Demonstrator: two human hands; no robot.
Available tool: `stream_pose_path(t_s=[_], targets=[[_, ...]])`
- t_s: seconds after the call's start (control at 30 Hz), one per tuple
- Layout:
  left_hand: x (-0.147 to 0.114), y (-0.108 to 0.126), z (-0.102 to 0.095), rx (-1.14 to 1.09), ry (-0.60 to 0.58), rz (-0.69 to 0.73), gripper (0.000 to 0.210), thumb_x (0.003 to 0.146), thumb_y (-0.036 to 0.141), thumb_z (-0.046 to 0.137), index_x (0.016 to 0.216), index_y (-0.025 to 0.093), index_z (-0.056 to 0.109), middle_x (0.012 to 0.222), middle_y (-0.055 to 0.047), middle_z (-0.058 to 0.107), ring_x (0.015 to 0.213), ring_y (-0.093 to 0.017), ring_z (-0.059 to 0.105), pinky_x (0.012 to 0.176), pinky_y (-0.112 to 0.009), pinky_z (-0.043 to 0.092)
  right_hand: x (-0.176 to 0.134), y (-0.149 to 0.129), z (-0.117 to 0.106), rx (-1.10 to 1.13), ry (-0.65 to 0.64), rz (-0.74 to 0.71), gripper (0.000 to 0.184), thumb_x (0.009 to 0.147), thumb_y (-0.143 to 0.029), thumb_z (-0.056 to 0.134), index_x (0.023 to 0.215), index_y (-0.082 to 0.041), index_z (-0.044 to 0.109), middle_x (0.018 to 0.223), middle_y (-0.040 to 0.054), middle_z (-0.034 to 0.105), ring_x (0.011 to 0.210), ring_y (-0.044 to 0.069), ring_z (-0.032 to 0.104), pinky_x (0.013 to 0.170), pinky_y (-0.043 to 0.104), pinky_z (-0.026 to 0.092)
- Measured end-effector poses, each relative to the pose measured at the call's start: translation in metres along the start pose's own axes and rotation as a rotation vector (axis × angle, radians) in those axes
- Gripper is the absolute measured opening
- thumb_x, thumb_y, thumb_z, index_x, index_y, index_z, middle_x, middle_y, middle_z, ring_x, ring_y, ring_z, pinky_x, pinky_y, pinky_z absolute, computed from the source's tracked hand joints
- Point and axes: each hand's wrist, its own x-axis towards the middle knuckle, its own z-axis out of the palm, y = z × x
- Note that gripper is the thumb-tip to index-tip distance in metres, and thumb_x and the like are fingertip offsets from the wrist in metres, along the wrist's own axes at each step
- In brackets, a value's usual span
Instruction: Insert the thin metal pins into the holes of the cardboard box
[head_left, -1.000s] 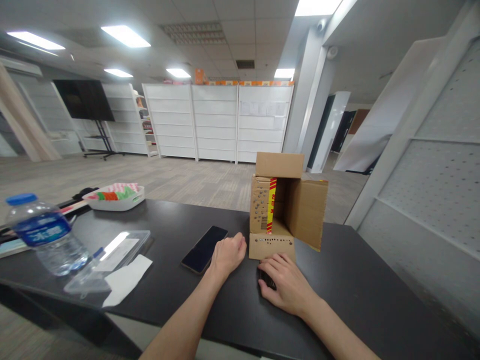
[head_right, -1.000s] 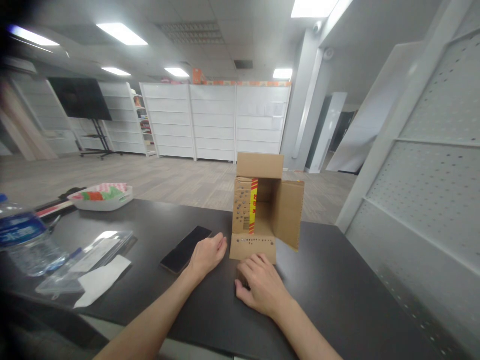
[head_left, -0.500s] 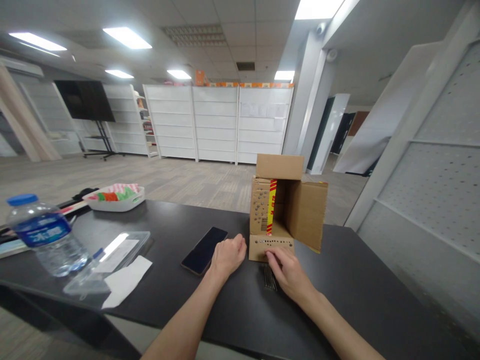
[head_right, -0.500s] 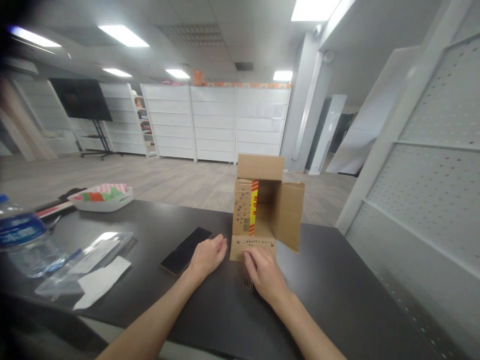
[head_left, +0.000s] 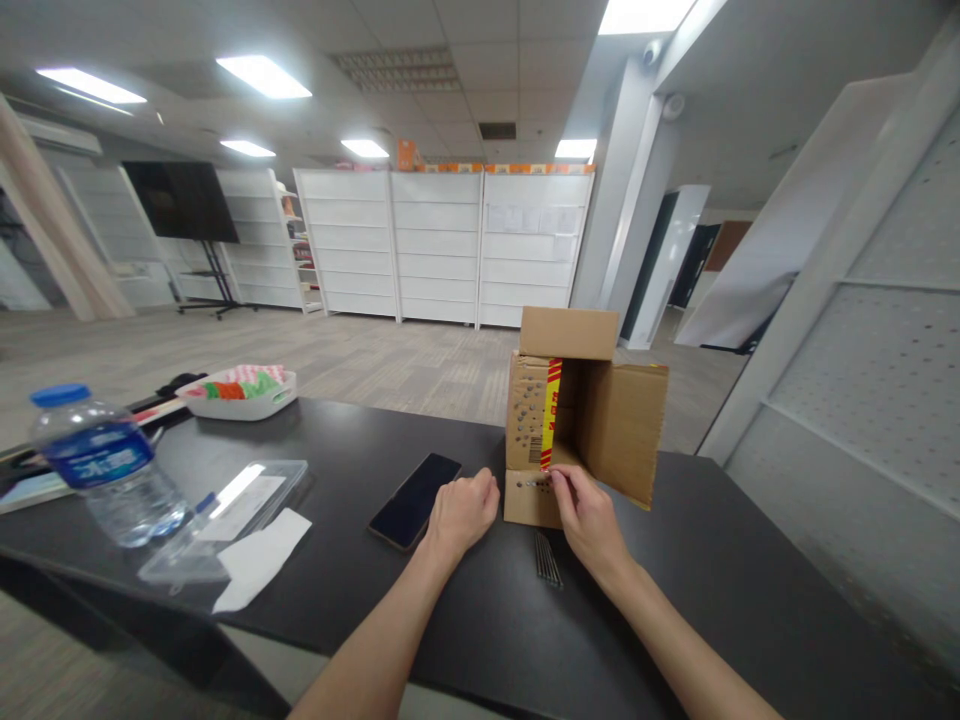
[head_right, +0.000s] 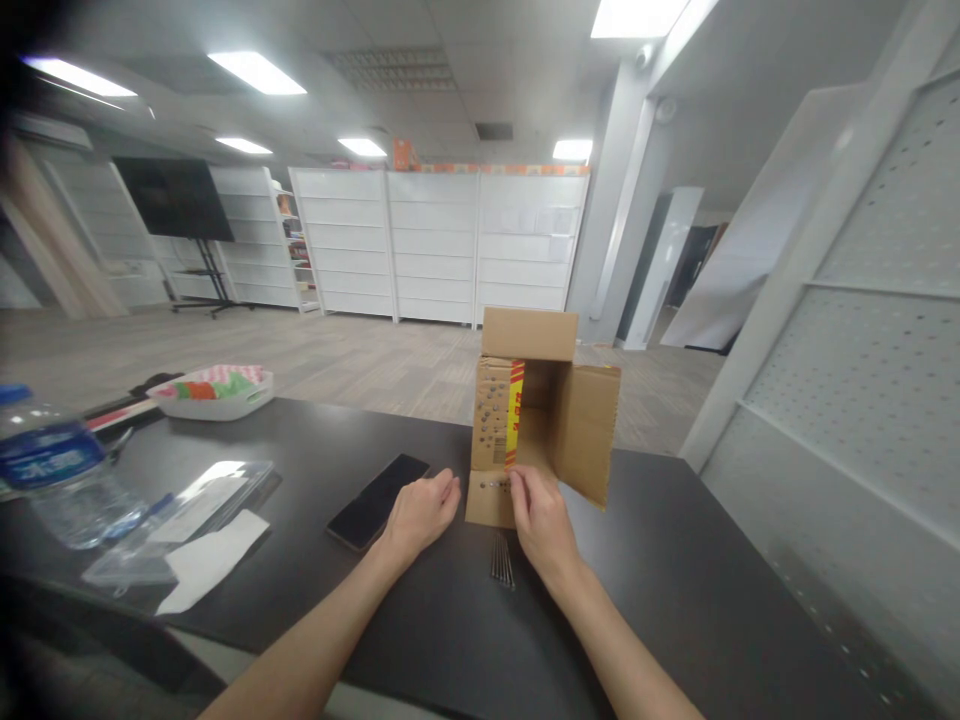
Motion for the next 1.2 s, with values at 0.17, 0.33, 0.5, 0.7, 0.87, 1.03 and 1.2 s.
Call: stream_pose_path(t_s=[0.17, 0.33, 0.5, 0.7, 0.87, 1.03, 1.2], targets=[[0.000, 0.001, -0.001, -0.007, 0.004, -0.001, 0.031, 0.093, 0.034, 0.028, 0.089, 0.021, 0.055, 0.081, -0.007, 0.069, 0.077, -0.022, 0.067, 0.064, -0.028, 0.042, 0.000, 0.005, 0.004, -0.059, -0.021, -0.057, 0.025, 0.096, -0.031, 0.035, 0.099, -0.019, 0.057, 0.095, 0.0078, 0.065, 0.090, 0.021, 0.060, 0.081, 0.035, 0.045], [-0.001, 0.002, -0.004, -0.019, -0.017, -0.018, 0.031, 0.093, 0.035, 0.028, 0.090, 0.021, 0.056, 0.082, -0.007, 0.069, 0.079, -0.021, 0.067, 0.065, -0.027, 0.042, 0.000, 0.006, 0.005, -0.170, -0.066, -0.137, 0.025, 0.096, -0.028, 0.036, 0.097, -0.018, 0.059, 0.092, 0.0078, 0.065, 0.087, 0.021, 0.059, 0.080, 0.036, 0.043], [-0.001, 0.003, -0.006, -0.028, -0.021, -0.027, 0.030, 0.093, 0.034, 0.029, 0.089, 0.021, 0.056, 0.083, -0.008, 0.069, 0.079, -0.022, 0.067, 0.066, -0.028, 0.042, 0.000, 0.001, 0.004, -0.345, -0.117, -0.166, 0.023, 0.095, -0.027, 0.039, 0.091, -0.019, 0.060, 0.086, 0.0058, 0.062, 0.086, 0.020, 0.055, 0.077, 0.033, 0.037], [-0.001, 0.003, -0.005, -0.026, -0.026, -0.029, 0.030, 0.093, 0.035, 0.028, 0.090, 0.021, 0.055, 0.084, -0.008, 0.069, 0.079, -0.022, 0.067, 0.066, -0.028, 0.042, 0.002, 0.001, 0.005, -0.444, -0.121, -0.172, 0.021, 0.094, -0.027, 0.042, 0.087, -0.020, 0.061, 0.083, 0.0047, 0.061, 0.084, 0.019, 0.053, 0.074, 0.032, 0.032], [-0.001, 0.001, -0.003, -0.014, -0.013, -0.016, 0.032, 0.094, 0.035, 0.027, 0.089, 0.021, 0.056, 0.082, -0.007, 0.069, 0.078, -0.022, 0.067, 0.066, -0.028, 0.042, 0.004, 0.003, 0.005, -0.448, -0.128, -0.151, 0.018, 0.092, -0.025, 0.044, 0.087, -0.020, 0.061, 0.083, 0.0041, 0.061, 0.085, 0.020, 0.053, 0.073, 0.032, 0.031], [-0.001, 0.004, -0.007, -0.017, -0.032, -0.044, 0.031, 0.093, 0.035, 0.028, 0.090, 0.021, 0.056, 0.084, -0.008, 0.069, 0.081, -0.021, 0.067, 0.067, -0.028, 0.042, -0.005, -0.001, -0.002, -0.395, -0.162, -0.157, 0.016, 0.091, -0.023, 0.044, 0.087, -0.021, 0.060, 0.085, 0.0041, 0.061, 0.086, 0.020, 0.054, 0.076, 0.032, 0.035], [-0.001, 0.005, -0.008, -0.029, -0.045, -0.056, 0.032, 0.093, 0.036, 0.029, 0.092, 0.021, 0.056, 0.084, -0.008, 0.069, 0.082, -0.021, 0.067, 0.067, -0.027, 0.042, -0.022, -0.013, -0.015, -0.299, -0.310, -0.199, 0.016, 0.091, -0.022, 0.045, 0.094, -0.022, 0.060, 0.093, 0.0047, 0.061, 0.091, 0.020, 0.055, 0.080, 0.035, 0.038]])
